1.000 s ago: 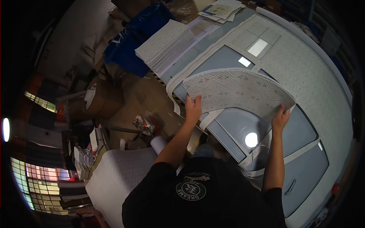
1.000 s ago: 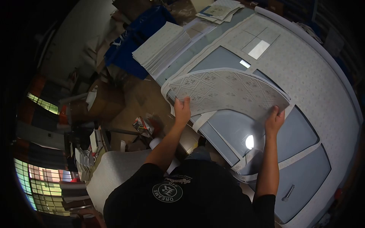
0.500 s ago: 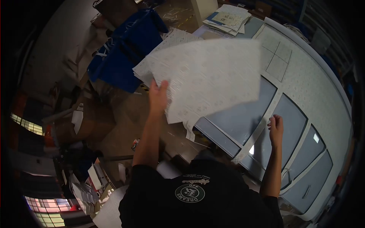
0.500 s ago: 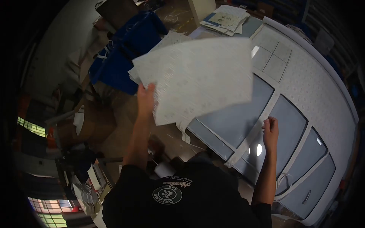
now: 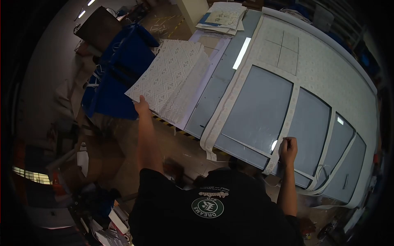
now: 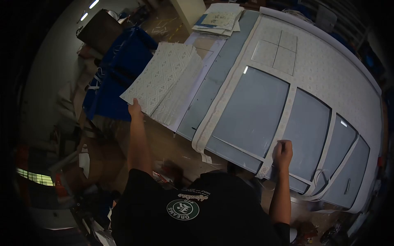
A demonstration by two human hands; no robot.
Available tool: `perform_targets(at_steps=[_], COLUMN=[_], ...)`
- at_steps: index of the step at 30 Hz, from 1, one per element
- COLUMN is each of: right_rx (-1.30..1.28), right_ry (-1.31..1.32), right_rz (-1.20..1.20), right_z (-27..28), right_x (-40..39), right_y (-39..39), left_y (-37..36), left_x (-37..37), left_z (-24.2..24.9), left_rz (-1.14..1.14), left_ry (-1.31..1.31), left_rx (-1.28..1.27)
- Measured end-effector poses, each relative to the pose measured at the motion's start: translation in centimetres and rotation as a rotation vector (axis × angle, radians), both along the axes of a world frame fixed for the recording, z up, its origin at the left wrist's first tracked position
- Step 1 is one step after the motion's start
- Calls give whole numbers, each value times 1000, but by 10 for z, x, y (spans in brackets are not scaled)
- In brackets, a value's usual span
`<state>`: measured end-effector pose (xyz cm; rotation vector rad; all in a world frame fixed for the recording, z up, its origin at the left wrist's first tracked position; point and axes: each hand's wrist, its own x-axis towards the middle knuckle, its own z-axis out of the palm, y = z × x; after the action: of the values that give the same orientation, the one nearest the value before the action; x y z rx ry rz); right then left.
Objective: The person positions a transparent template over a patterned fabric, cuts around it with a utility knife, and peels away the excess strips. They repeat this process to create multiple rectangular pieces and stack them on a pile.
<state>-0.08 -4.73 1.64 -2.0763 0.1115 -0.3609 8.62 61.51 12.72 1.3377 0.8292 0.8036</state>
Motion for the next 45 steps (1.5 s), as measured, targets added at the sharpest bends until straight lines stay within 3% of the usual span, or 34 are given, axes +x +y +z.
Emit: perform_targets(at_steps=[6,8,10,11,12,13,14,16,17,20,23,24,25,26,29,30,32,33,35,39,42,44,45], right_rx=[-35,166,-50,-8,-65,14,43,7,-74,-152,-148,-149,-311,-469,-567,-553,-815,-794,-681,-612,-619,-217,-215], right_ry=[-71,149,-3,-24,-5,33,35,72,58,-57,71,60,99,142,225,218,108,92,347,396,334,320,307], right_rz=[12,-56,-42,-42,-24,12,-1,-65,-106,-432,-782,-799,-884,-965,-1033,-1032,-1072,-1071,-957,-827,-762,-779,-740], right_z=[-2,15,-6,-8,0,1,14,27,42,46,44,37,25,18,24,18,6,0,-6,-11,-16,-5,-4], right_x=[4,1,3,1,-1,-6,-14,-38,-53,-99,-140,-152,-162,-169,-175,-179,-179,-179,-183,-188,-180,-157,-141], right_y=[0,11,4,5,1,-5,-6,-25,-36,-97,-176,-207,-243,-272,-345,-362,-403,-421,-449,-470,-478,-476,-474], left_y=[10,36,81,80,101,66,74,36,60,-33,-92,-117,-143,-164,-234,-257,-308,-334,-383,-488,-549,-563,-562], left_x=[4,13,17,12,16,4,3,2,3,-16,-14,-13,-12,-11,-6,-6,-7,-8,-2,3,8,23,31], left_z=[-12,-26,-42,-32,-44,-10,-9,9,-3,17,10,11,12,10,1,0,-2,-5,-13,-29,-53,-81,-96], left_rz=[27,176,10,-139,-250,-251,-247,187,298,314,268,124,-19,-26,-203,-300,-374,-469,-554,-920,-988,-963,-953], left_ry=[-61,389,365,248,187,264,291,273,329,356,251,194,137,118,20,-1,-34,-36,-42,107,330,511,601], left_rx=[-47,448,197,-32,-73,44,196,565,869,1008,1095,1077,1060,1059,1034,980,936,897,874,765,830,907,926])
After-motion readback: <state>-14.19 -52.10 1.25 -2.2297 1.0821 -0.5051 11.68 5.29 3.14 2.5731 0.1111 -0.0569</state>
